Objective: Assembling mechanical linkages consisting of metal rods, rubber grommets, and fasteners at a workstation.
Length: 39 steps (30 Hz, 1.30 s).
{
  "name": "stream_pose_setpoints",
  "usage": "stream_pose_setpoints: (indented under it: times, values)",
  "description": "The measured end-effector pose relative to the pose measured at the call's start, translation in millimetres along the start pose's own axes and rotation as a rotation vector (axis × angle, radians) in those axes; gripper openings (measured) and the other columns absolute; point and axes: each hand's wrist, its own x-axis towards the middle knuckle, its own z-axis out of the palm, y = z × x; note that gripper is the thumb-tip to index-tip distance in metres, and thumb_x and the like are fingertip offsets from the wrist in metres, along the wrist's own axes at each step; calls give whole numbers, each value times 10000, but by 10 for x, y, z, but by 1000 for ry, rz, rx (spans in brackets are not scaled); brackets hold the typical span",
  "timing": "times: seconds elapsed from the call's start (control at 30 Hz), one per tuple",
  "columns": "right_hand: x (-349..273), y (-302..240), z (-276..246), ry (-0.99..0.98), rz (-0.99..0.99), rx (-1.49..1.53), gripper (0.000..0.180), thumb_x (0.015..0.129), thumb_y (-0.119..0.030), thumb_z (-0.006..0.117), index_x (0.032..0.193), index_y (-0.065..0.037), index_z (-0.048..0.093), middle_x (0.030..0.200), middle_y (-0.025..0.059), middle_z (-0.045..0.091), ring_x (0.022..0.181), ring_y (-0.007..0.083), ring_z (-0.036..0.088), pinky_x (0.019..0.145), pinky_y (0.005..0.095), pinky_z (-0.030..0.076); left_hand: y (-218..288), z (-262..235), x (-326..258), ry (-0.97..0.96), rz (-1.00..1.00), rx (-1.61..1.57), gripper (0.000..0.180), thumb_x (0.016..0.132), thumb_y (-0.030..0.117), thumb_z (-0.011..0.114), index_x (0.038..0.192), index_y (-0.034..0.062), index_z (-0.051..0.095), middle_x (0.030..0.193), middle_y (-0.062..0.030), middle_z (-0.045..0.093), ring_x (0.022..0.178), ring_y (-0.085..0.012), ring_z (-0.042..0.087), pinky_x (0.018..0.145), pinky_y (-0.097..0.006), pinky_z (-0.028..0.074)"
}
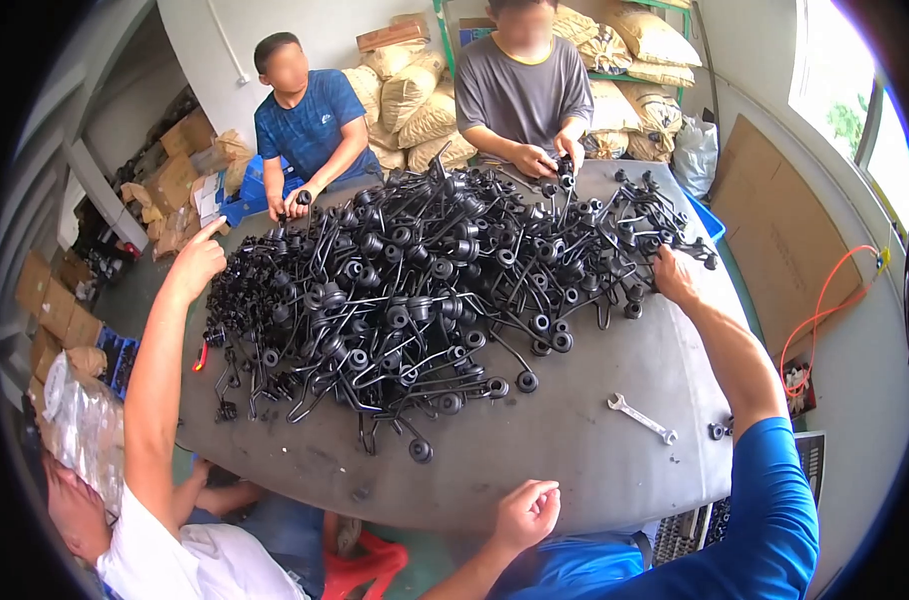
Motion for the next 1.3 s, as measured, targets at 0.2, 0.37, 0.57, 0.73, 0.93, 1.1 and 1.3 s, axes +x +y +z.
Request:
stream_pose_setpoints:
  times: [0.2,0.37,0.57,0.73,0.93,1.1,1.3]
  values:
    - [-93,134,-171,97,-192,-4,214,926,-191,508,798,-25,549,650,205,611,628,389,626,588,512,476,31,6,-40,-62,9,6,90,809,-25,687,897,-4,684,756,-55,652,531,-51,525,458,-190,407]
    - [1,-293,-687,41,-191,-37,292,950,-242,516,761,-23,551,628,212,589,631,399,617,586,511,471,-98,-50,-21,-70,-29,-41,82,820,-21,682,900,-2,684,749,-55,643,554,-51,532,457,-191,402]
    - [242,-202,-1378,154,-2,143,384,922,-370,566,772,-22,628,748,224,628,725,416,616,663,484,480,-91,-10,-47,-82,31,65,93,827,-11,685,915,18,676,756,-65,641,554,-89,564,457,-221,438]
    - [328,202,-1156,134,306,434,451,932,-397,548,743,6,622,642,156,612,588,269,606,591,412,477,-64,-7,-45,-79,14,51,95,830,-23,681,919,9,673,763,-68,643,563,-90,569,467,-217,443]
    - [-87,479,-854,93,703,936,385,933,-352,550,715,-36,574,559,60,548,434,143,531,405,303,443,-89,6,-66,-87,53,84,103,826,-22,686,920,15,669,770,-67,651,560,-93,579,472,-220,446]
    - [-145,286,-984,39,727,730,270,864,-242,553,736,-11,612,519,50,512,400,138,487,380,302,407,-85,-30,-84,-70,29,95,104,825,-18,690,919,21,669,768,-62,650,557,-96,580,473,-222,446]
    - [-126,198,-1215,118,428,505,383,868,-307,575,652,10,576,544,121,544,455,203,553,457,377,464,-50,48,-35,-90,1,92,106,830,-6,690,928,27,670,766,-55,646,554,-93,566,476,-222,441]
